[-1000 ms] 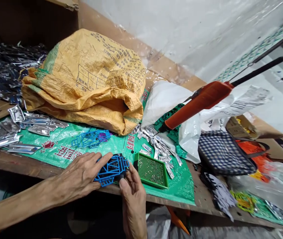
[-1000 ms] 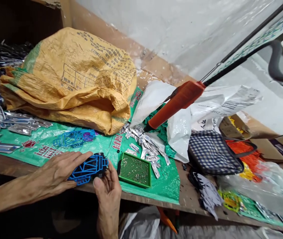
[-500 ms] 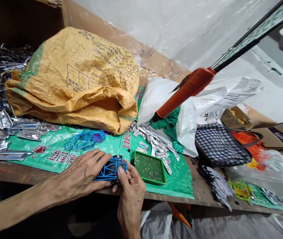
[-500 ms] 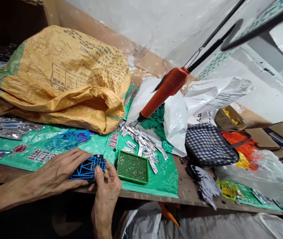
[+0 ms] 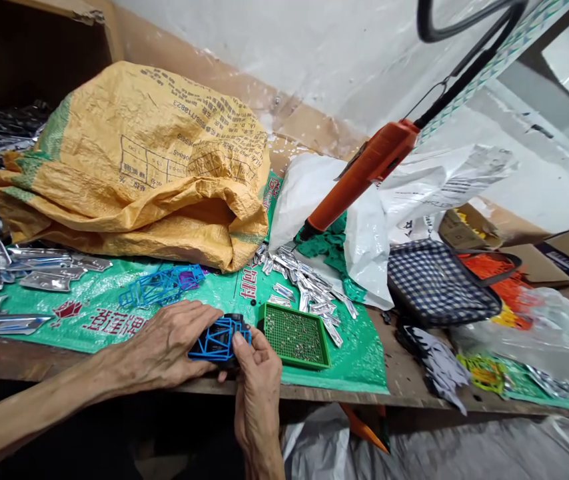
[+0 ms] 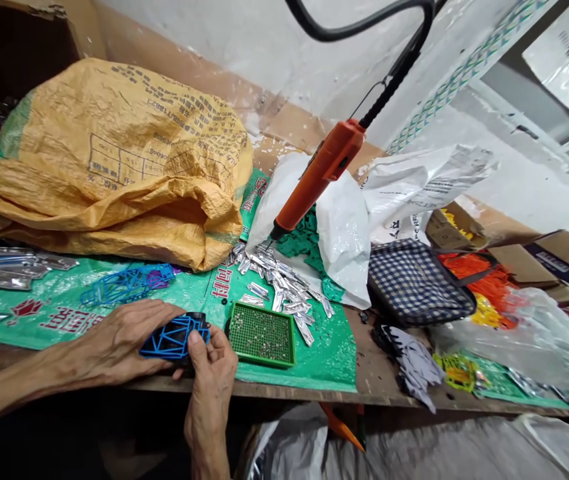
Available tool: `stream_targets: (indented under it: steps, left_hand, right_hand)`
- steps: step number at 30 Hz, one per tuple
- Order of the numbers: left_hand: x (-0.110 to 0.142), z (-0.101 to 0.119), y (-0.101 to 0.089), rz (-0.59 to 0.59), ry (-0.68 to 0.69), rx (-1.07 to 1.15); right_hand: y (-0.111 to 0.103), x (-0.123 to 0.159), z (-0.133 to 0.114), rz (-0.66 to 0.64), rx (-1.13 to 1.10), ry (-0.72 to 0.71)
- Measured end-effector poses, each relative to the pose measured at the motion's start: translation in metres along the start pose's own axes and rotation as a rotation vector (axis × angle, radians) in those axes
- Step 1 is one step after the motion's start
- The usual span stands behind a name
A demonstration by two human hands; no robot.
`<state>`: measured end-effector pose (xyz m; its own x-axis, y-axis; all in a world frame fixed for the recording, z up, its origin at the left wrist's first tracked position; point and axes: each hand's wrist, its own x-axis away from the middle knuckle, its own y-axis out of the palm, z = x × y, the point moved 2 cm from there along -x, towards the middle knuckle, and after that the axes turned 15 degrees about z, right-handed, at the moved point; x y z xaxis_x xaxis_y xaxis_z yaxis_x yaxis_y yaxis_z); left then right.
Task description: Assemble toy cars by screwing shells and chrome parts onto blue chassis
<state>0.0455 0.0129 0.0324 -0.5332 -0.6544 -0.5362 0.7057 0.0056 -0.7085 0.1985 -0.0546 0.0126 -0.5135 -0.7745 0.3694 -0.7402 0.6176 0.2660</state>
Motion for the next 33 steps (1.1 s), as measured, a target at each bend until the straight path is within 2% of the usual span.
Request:
stream_targets:
  steps: [3, 6, 12, 15, 17, 21, 24, 26, 28, 31, 33]
  left_hand:
    - [-0.002, -0.002, 0.001, -0.086, 0.063, -0.001]
    - [0.001, -0.004, 0.002, -0.13, 0.068, -0.006]
    - [0.008, -0.01, 0.004, -0.047, 0.129, -0.061]
    - [0.012, -0.016, 0.013, 0.008, 0.105, -0.038]
    - [0.015, -0.02, 0.021, 0.057, 0.112, -0.027]
    - [0.02, -0.027, 0.032, 0.163, 0.11, -0.059]
    - [0.018, -0.027, 0.031, 0.13, 0.134, -0.071]
    - [0.015, -0.025, 0.028, 0.098, 0.121, -0.062]
    - [0.012, -0.025, 0.026, 0.075, 0.091, -0.043]
    - [0.009, -0.026, 0.027, 0.071, 0.092, -0.009]
    - [0.01, -0.028, 0.03, 0.092, 0.107, 0.001]
  right_hand:
    - [0.001, 0.001, -0.004, -0.023, 0.046, 0.007]
    - [0.003, 0.0, -0.004, -0.016, 0.067, 0.015]
    - [0.007, -0.007, -0.002, 0.04, 0.112, -0.003]
    - [0.008, -0.01, 0.0, 0.023, 0.149, -0.018]
    - [0.007, -0.009, 0.003, 0.06, 0.212, -0.074]
    - [-0.005, 0.003, 0.018, 0.235, 0.325, -0.31]
    - [-0.023, 0.014, 0.022, 0.298, 0.348, -0.426]
    - [-0.038, 0.013, 0.008, 0.338, 0.402, -0.555]
    - [-0.052, 0.002, -0.021, 0.375, 0.585, -0.716]
    - [-0.057, -0.037, -0.068, 0.24, 1.054, -0.948]
    - [-0.055, -0.071, -0.089, 0.211, 1.16, -0.965]
